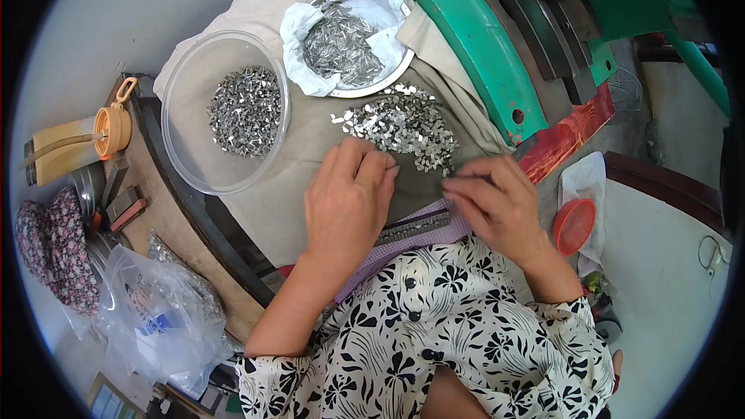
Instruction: The recorder is manually inserting small metal components into a strip and processing them using a stamping or pressing machine.
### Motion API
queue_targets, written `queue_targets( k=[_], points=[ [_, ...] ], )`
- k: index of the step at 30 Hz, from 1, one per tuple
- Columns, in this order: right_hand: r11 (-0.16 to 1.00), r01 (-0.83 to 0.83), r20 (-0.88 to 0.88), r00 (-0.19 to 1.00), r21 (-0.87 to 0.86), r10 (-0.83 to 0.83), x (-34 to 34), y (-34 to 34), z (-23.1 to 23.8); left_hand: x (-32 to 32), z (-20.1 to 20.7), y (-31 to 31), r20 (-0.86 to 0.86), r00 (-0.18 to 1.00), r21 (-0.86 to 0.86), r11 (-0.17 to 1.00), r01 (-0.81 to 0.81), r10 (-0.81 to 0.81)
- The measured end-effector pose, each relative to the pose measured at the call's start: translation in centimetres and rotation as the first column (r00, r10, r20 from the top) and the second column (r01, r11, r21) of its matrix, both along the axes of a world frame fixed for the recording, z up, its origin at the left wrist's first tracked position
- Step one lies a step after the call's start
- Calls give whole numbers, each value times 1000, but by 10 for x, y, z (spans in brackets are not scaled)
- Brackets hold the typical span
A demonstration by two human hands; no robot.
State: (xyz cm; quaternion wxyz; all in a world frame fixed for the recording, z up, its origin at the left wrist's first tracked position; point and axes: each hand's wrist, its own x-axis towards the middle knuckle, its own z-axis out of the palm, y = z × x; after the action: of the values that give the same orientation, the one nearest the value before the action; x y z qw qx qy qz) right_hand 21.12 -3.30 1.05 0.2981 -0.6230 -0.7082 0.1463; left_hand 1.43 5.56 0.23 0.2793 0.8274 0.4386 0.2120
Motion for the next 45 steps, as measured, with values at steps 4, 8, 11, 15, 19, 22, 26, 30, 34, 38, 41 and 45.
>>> queue_targets(
  k=[4, 8, 11, 15, 19, 22, 26, 30, 34, 38, 41, 45],
  points=[
    [998, -54, 67, 996, 25, 52, -2, 24, -5, -14, 4, -12, 32, 999, 33, 999, 4, -5],
    [987, -162, 172, 972, 12, 157, -3, 35, -3, -17, 13, -29, 62, 998, -62, 998, 26, -22],
    [963, -271, 276, 925, -8, 263, -2, 45, 5, -9, 14, -38, 99, 993, -68, 995, 72, -65],
    [956, -294, 281, 916, -20, 287, -4, 47, -1, 0, 10, -47, 94, 986, -97, 984, 150, -141],
    [965, -259, 197, 949, 48, 245, -2, 41, -6, 9, 1, -51, 105, 976, -46, 979, 199, -193],
    [976, -208, 66, 977, 71, 204, 6, 26, -3, 12, -4, -54, 98, 975, -20, 979, 201, -198],
    [984, -175, 42, 984, 22, 174, 14, 0, 5, 13, 0, -53, 72, 981, -58, 981, 184, -180],
    [987, -162, 50, 986, 1, 162, 15, -17, 3, 6, -1, -55, 119, 981, -106, 981, 165, -152],
    [983, -181, 54, 982, 2, 181, 13, -19, 2, -3, -3, -57, 112, 979, -105, 977, 184, -173],
    [981, -192, 76, 979, 13, 191, 7, -10, 3, -4, -3, -59, 141, 980, -123, 979, 159, -142],
    [973, -222, 105, 971, 70, 214, 0, 1, 2, -5, -2, -60, 147, 980, -117, 982, 148, -130],
    [965, -247, 101, 966, 92, 238, 4, 5, 6, -4, -1, -60, 133, 984, -116, 984, 133, -118]
  ],
)
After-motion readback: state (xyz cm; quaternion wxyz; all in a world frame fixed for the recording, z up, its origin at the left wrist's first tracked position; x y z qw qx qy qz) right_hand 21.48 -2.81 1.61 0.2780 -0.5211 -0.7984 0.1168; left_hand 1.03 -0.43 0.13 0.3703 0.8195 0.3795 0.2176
